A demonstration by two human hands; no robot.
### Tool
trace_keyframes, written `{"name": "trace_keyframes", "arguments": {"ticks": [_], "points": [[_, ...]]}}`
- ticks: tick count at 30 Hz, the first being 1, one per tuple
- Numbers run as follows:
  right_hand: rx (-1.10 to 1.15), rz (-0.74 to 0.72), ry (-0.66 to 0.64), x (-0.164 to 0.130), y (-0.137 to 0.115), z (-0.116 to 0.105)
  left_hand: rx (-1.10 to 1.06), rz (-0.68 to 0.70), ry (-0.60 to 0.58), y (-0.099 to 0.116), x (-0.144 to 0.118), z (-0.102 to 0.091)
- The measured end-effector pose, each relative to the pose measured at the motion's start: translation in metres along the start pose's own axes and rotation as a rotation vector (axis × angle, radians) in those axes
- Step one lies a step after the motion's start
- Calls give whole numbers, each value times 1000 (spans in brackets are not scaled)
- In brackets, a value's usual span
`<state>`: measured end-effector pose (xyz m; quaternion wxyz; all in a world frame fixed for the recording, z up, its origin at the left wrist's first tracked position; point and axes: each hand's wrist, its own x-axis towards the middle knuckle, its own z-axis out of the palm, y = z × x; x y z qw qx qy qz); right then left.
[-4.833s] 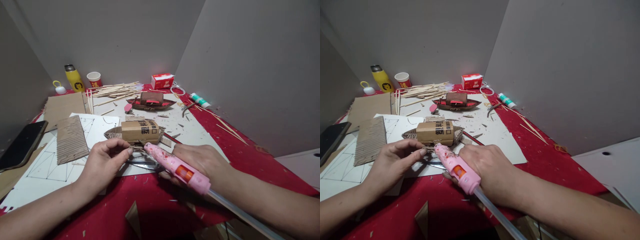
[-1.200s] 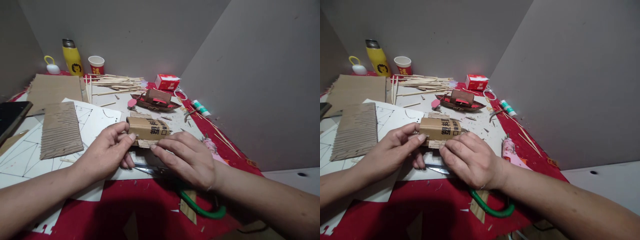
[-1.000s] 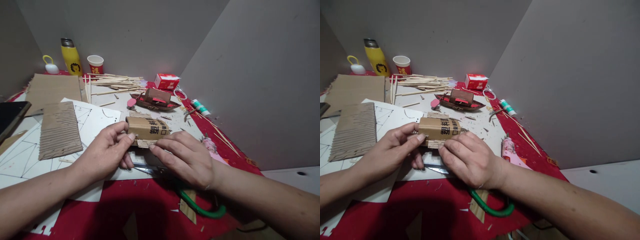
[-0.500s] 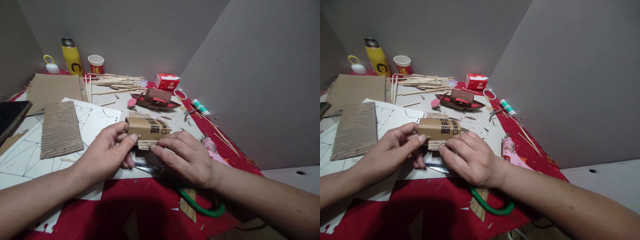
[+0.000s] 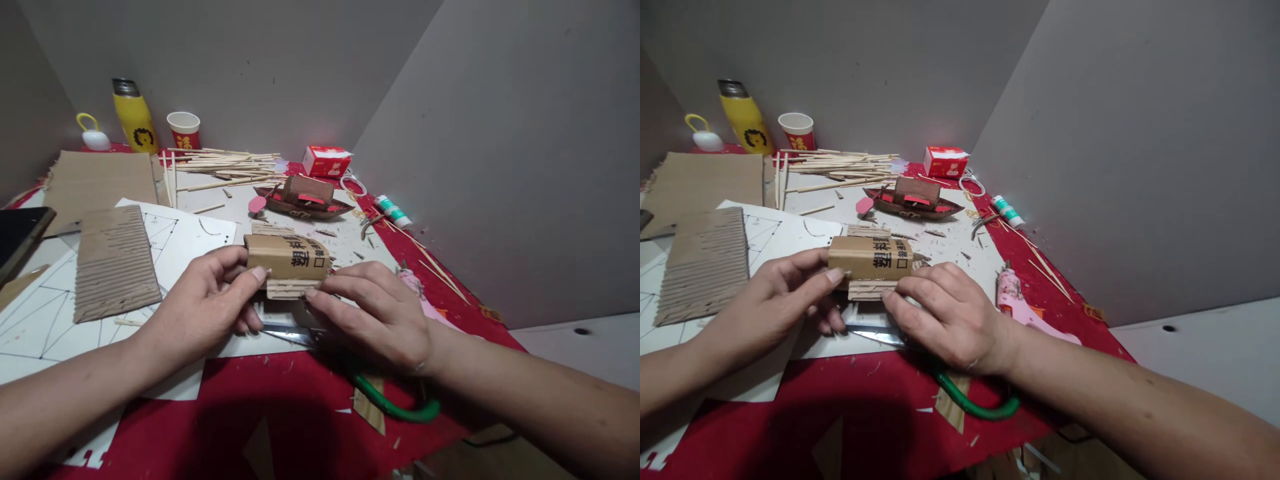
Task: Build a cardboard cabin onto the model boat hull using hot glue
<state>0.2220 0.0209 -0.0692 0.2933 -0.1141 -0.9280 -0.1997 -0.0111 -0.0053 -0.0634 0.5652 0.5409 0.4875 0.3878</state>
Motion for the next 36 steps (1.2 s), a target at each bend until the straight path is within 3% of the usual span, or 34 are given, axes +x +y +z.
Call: {"name": "trace_keyframes", "arguments": {"ticks": [8,13,17,19,23,28,32,36], "points": [[9,197,13,-16,-5,-21,-3,-16,70,3,-6,-6],[-15,292,39,-25,-12,-43,74,-34,241,9,-24,-15],[30,404,58,-38,-26,-62,216,37,420,9,-49,-25],[80,439,61,-47,-35,-68,288,81,450,10,-62,-24],[166,446,75,-64,-53,-72,409,113,371,11,-84,-2],[255,569,243,-74,-76,-66,518,171,278,5,-106,29],[269,635,391,-78,-98,-60,750,266,234,-4,-118,33],[265,709,450,-83,-111,-56,1038,295,49,-8,-122,30]]}}
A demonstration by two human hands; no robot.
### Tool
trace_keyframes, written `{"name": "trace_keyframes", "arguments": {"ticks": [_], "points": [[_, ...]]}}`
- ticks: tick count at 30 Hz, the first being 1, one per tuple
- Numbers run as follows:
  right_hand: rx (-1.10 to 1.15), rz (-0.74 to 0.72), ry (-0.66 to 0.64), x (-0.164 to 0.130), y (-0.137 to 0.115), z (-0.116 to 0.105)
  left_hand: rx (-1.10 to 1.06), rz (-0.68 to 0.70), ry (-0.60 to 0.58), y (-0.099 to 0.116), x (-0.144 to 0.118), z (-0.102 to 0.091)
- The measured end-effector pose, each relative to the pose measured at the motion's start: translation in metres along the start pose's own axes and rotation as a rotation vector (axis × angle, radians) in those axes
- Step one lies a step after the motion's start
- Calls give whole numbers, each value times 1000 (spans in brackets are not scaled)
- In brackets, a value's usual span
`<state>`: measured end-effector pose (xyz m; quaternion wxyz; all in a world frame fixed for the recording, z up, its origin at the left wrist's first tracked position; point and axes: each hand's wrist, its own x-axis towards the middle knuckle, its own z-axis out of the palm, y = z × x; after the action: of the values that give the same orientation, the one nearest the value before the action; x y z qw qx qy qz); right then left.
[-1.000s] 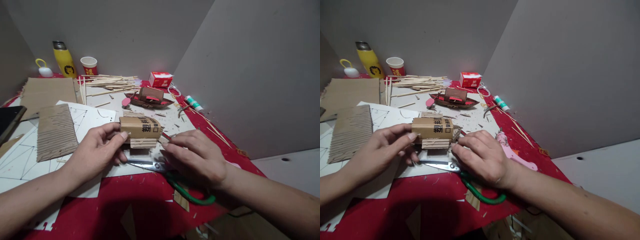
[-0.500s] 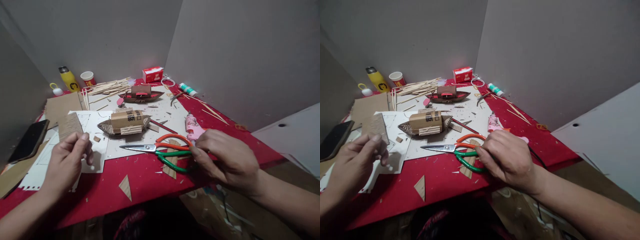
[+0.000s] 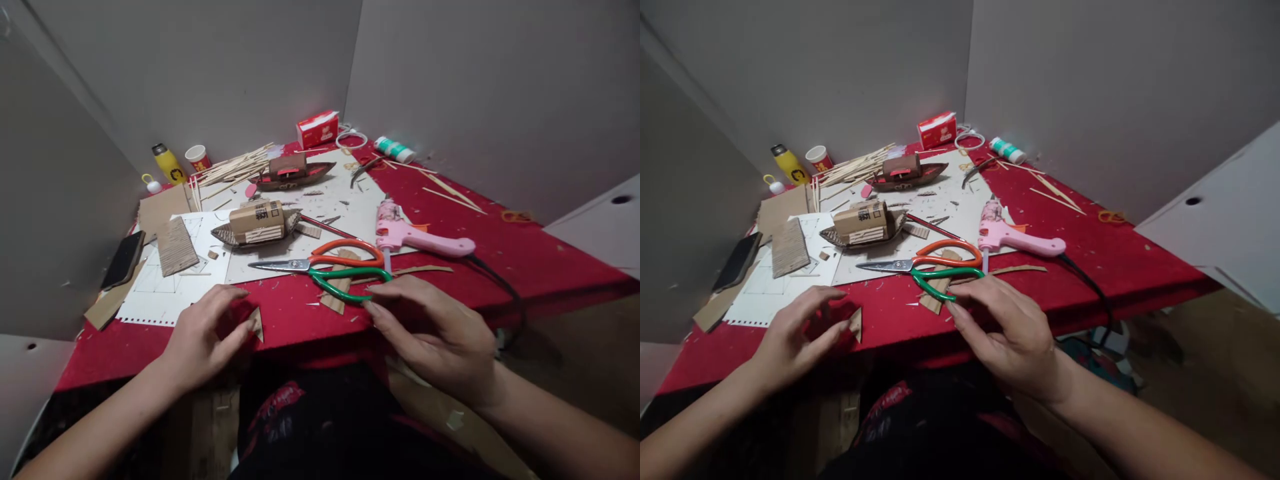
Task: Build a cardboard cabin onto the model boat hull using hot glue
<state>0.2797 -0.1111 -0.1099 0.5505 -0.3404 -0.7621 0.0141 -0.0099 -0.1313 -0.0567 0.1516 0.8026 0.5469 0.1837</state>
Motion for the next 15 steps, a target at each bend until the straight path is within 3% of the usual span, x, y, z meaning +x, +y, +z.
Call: {"name": "trace_keyframes", "arguments": {"ticks": [4,7,12,15], "points": [[24,45,0,-5,0,-1,123,-13,-203,1,3,3],[26,57,-1,-7,1,-3,35,-63,-280,4,5,5],[-3,57,-7,-11,5,-7,-305,-240,-253,2,10,-3],[2,61,-54,-9,9,-10,-346,-327,-198,-12,15,-16]]}}
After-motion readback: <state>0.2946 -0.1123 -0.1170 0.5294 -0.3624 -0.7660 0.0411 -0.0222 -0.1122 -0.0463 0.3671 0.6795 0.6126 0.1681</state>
